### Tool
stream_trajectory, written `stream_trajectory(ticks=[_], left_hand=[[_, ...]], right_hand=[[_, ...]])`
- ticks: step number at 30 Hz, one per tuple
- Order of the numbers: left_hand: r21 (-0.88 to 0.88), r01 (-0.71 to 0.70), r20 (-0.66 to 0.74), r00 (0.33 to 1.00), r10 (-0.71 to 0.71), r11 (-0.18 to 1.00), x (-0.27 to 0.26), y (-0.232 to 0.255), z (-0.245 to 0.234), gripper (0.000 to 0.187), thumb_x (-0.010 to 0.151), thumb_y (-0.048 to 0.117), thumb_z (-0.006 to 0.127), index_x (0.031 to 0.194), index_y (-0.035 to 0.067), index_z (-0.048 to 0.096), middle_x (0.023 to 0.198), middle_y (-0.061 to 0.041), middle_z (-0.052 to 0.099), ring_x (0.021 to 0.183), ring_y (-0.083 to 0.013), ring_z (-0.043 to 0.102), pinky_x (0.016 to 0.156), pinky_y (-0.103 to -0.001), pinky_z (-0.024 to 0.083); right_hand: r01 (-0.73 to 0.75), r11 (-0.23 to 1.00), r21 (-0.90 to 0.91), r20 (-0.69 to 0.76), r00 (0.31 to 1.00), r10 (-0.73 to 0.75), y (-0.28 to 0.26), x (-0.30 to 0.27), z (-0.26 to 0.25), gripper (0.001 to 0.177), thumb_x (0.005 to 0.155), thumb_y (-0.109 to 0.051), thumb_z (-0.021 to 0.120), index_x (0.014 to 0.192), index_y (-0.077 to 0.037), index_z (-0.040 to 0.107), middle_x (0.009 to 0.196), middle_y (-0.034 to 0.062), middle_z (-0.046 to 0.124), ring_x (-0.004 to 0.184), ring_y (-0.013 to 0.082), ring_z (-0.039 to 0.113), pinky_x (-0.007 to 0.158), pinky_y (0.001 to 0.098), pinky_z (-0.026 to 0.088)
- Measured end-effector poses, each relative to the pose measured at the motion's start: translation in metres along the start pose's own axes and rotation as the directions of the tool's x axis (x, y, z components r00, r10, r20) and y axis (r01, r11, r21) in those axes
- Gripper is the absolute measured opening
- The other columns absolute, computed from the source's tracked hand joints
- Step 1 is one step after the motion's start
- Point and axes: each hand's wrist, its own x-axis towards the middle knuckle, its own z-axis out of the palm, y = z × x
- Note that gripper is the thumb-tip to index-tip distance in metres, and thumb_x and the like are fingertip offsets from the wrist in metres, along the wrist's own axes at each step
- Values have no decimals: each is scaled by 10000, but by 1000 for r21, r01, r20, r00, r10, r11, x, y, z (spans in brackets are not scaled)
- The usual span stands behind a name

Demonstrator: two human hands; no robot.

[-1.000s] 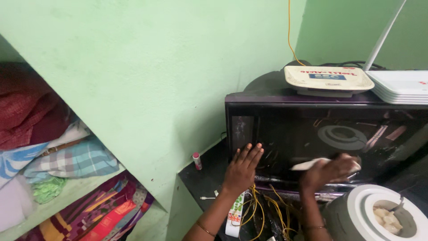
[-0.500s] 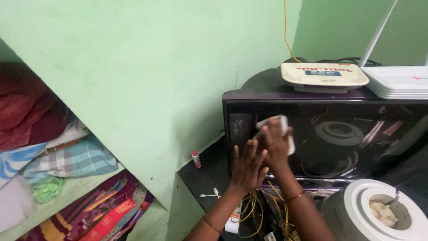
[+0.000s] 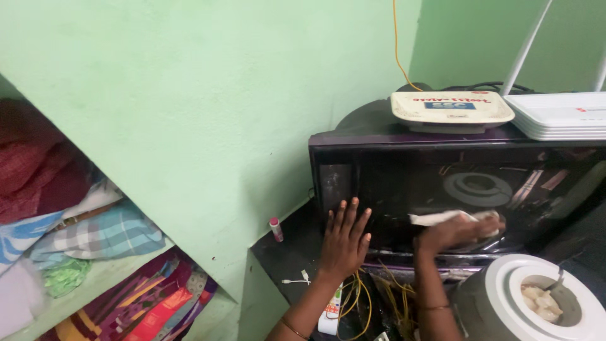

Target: The person wipes the front screen and top surface of a CRT television with a white cloth. They temporarily lift a set-top box and a router to clean underneath, then place them back. The person continues wiping the screen and bezel.

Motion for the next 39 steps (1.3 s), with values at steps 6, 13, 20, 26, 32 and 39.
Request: stream_trajectory(ticks=[6,13,20,26,32,39], left_hand=[[-327,-20,-253,965,-67,945,2,28,20,608,1118,425,353,1630,112,260,1712,-255,205,1609,-422,220,1287,-613,182],[-427,-92,-318,947,-54,900,11,42,28,646,1149,429,374,1670,136,128,1746,-286,46,1648,-448,139,1323,-592,169],[-102,136,-340,926,-163,985,3,16,5,690,1002,141,493,1620,117,188,1718,-233,133,1594,-444,164,1277,-649,122],[-64,99,-229,967,-112,993,-7,6,1,775,922,-27,503,1626,85,198,1718,-231,181,1591,-474,186,1281,-635,195],[109,143,-141,982,-127,984,-8,5,9,800,836,17,594,1580,72,305,1669,-242,213,1520,-504,225,1190,-637,270],[145,101,-148,986,-79,984,-19,-14,12,691,874,29,587,1542,68,416,1670,-158,342,1540,-440,302,1173,-559,368]], right_hand=[[597,760,258,298,699,-650,-78,-25,-16,919,1003,-555,467,1661,-35,92,1754,152,39,1629,305,23,1285,543,-139],[855,444,269,338,348,-875,-106,15,-47,844,876,-254,652,1629,-156,283,1725,48,137,1614,296,146,1248,648,-104],[-2,914,406,86,996,-36,-67,89,-81,676,941,2,418,1577,-223,468,1527,199,270,1499,357,275,1344,536,249],[370,873,319,-6,922,-388,-85,27,-62,608,1047,-19,450,1643,-130,394,1708,162,322,1620,368,152,1334,587,146],[738,548,395,382,410,-828,-64,-75,-73,657,725,-213,748,1368,-214,616,1361,135,508,1294,363,422,1073,577,330],[-82,909,408,363,929,-79,51,-80,-45,665,812,69,643,1417,23,371,1374,206,306,1330,346,393,1167,466,368]])
